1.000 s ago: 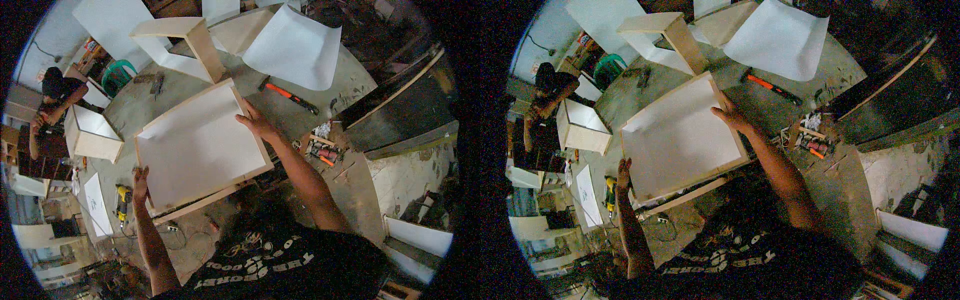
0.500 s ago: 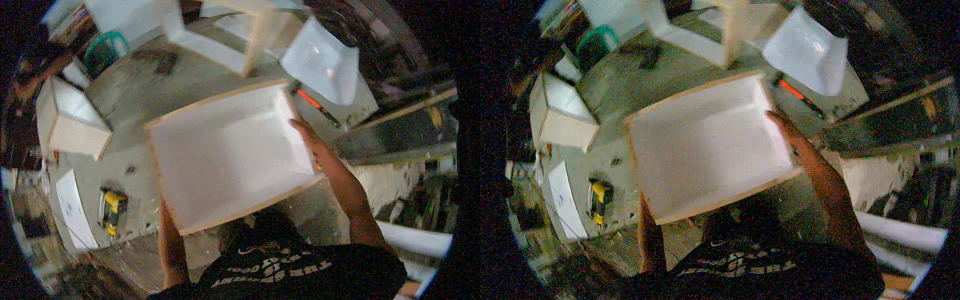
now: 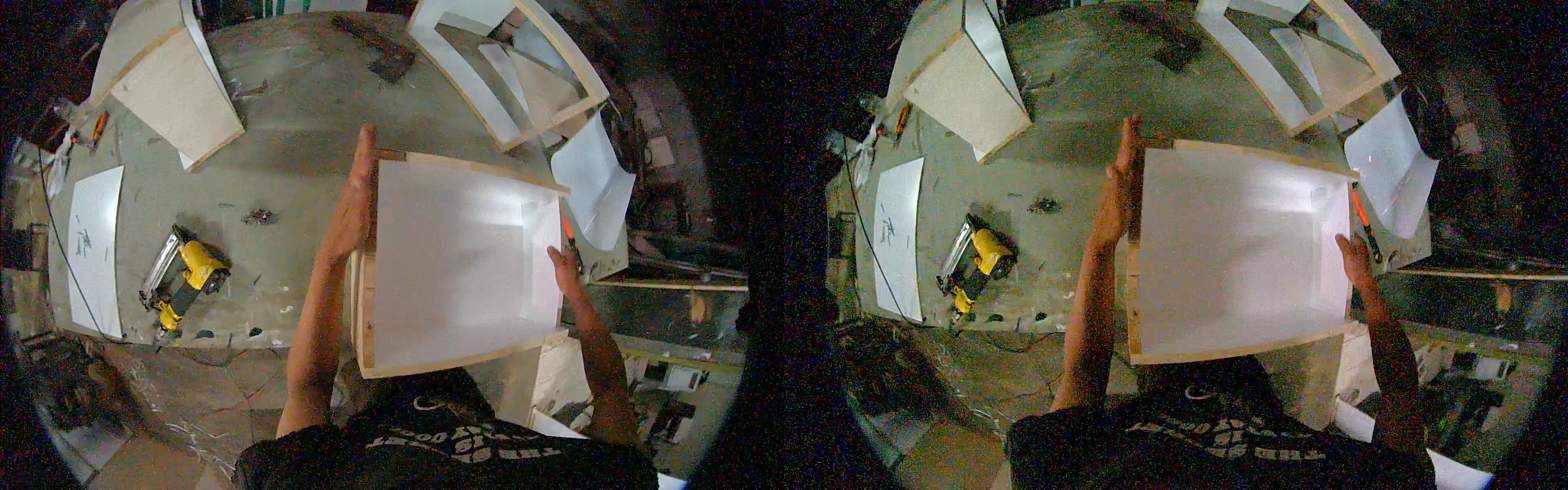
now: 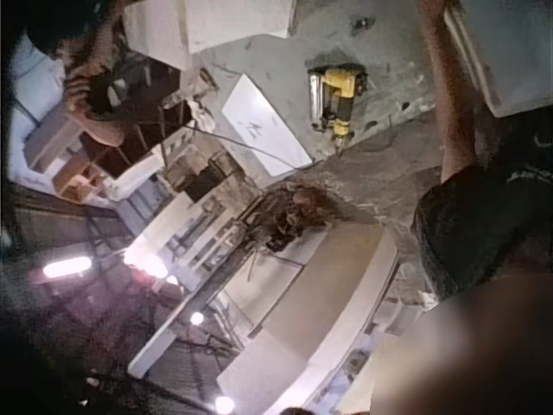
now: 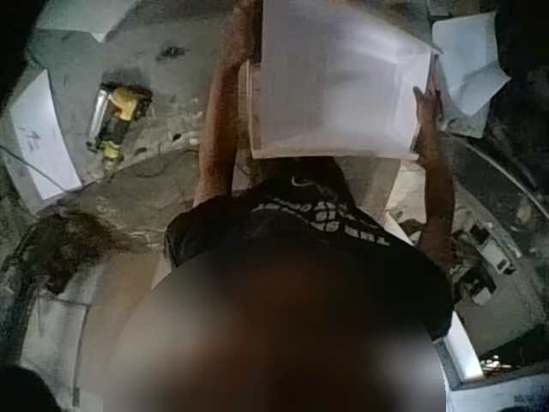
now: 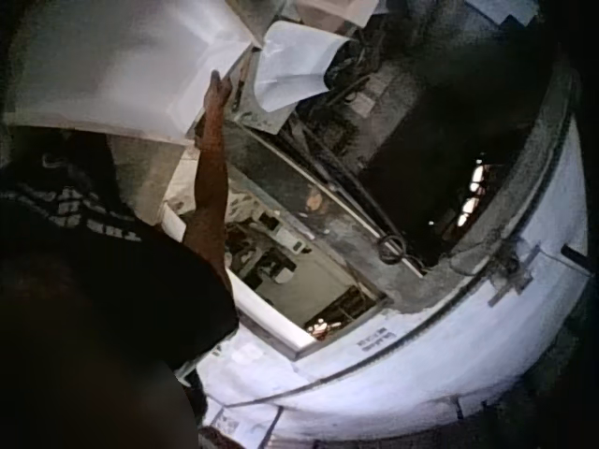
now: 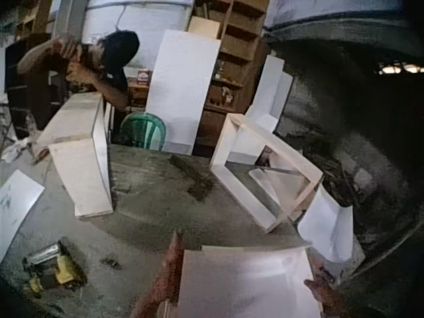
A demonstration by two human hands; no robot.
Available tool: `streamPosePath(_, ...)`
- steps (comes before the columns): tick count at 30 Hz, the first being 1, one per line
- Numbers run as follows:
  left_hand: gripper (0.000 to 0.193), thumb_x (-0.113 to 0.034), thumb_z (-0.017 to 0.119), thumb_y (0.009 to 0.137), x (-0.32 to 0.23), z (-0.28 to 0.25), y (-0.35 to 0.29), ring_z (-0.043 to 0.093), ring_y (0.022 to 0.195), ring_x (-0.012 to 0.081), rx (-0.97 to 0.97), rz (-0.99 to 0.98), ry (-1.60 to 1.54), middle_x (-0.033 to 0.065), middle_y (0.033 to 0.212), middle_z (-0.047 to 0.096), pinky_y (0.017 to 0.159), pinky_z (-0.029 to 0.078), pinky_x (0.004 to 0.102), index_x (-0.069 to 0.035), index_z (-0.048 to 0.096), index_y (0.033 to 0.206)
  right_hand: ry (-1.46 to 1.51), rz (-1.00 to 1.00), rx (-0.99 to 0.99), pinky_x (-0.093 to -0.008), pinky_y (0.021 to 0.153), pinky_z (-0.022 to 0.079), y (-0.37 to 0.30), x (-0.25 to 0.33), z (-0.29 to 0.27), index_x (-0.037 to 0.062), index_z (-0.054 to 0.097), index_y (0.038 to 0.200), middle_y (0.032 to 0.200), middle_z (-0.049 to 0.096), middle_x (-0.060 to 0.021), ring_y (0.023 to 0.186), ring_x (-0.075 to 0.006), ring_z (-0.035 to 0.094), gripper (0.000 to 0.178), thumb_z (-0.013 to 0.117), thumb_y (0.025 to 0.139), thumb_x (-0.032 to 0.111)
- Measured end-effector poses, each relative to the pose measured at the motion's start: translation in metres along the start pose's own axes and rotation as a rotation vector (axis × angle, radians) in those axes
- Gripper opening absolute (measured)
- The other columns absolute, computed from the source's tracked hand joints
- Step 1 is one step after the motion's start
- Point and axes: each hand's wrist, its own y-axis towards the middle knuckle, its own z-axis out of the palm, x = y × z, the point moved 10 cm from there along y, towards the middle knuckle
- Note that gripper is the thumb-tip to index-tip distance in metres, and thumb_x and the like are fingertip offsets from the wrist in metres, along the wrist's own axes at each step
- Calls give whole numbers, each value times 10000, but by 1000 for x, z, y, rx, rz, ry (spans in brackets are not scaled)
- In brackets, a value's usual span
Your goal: The person assembles a wooden cabinet by hammering nails into the joints of the wooden panels. They repeatedly reposition the cabinet and use a hammer to secure the pieces together.
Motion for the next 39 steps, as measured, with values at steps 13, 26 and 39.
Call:
streamPosePath(13,673,-541,307,1046,48,-50,64,609,980,285,-175,-222,408,197,1024,677,914,443,411,22,672,1012,56,-86,6,-363,975,437,6,-20,-3,-33,557,1316,1186,639,-92,1054,-195,584,521,621,965,347)
streamPosePath(26,554,-406,438,1056,40,-51,64,366,599,122,-284,51,222,-14,588,409,545,307,364,-26,457,653,186,-21,-12,-362,1023,423,9,-34,-1,-24,486,1388,1281,586,-109,1148,-214,557,592,669,942,320)
streamPosePath(39,540,-406,412,1079,3,-33,53,660,794,183,-292,180,104,97,861,713,757,522,320,10,692,880,127,-70,-158,-408,539,309,-8,2,-9,58,410,643,624,364,-3,600,-175,353,529,692,891,430)
